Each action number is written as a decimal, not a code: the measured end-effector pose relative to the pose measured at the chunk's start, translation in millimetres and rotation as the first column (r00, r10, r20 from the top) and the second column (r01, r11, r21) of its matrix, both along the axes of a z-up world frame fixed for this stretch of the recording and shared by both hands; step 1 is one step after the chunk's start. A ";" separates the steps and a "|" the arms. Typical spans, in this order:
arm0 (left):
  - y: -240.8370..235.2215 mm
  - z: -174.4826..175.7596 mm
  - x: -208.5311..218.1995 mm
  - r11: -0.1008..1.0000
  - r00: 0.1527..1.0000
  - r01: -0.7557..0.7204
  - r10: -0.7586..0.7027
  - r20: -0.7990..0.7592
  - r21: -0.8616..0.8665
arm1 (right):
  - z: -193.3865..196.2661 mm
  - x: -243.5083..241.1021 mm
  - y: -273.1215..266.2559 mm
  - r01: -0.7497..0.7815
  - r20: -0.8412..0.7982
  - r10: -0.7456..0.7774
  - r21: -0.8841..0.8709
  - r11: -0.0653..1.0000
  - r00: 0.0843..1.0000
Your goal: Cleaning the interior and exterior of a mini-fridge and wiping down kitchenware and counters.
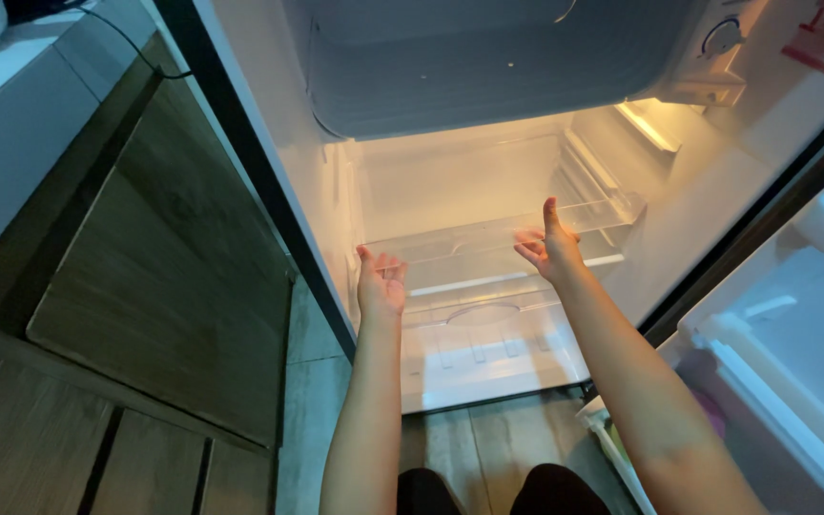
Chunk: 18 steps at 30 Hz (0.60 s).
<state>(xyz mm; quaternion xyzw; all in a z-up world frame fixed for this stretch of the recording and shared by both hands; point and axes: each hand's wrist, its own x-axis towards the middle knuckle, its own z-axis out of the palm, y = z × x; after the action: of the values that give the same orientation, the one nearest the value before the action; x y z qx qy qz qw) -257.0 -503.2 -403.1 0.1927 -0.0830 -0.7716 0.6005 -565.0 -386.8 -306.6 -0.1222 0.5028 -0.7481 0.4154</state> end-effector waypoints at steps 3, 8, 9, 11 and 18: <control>-13.8 -2.8 -4.6 1.000 1.000 -0.009 0.009 -0.005 0.000 | -3.6 -11.5 -4.6 -0.075 -0.062 0.079 0.056 0.996 0.995; -36.8 -49.1 -9.3 0.995 0.991 0.000 -0.014 -0.130 -0.103 | 9.9 -4.3 17.2 -0.091 -0.177 0.132 0.223 0.971 0.975; -29.3 -56.8 -7.0 0.994 0.992 -0.005 -0.010 -0.128 -0.111 | 18.9 11.7 30.3 -0.096 -0.176 0.136 0.214 0.972 0.975; -17.1 -69.6 -10.8 0.990 0.988 0.095 -0.106 -0.111 -0.101 | 40.8 38.0 57.9 0.271 -0.317 -0.177 0.283 0.920 0.932; 175.0 50.7 13.7 0.892 0.905 0.425 -0.420 0.064 -0.156 | 272.6 169.1 108.9 0.050 -0.760 -0.443 -0.479 0.876 0.475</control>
<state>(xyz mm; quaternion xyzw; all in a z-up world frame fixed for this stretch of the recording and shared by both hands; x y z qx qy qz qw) -243.3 -328.3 -352.4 0.1302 -0.1953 -0.8712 0.4313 -395.9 -277.9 -34.0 -0.4780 0.4921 -0.7267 -0.0347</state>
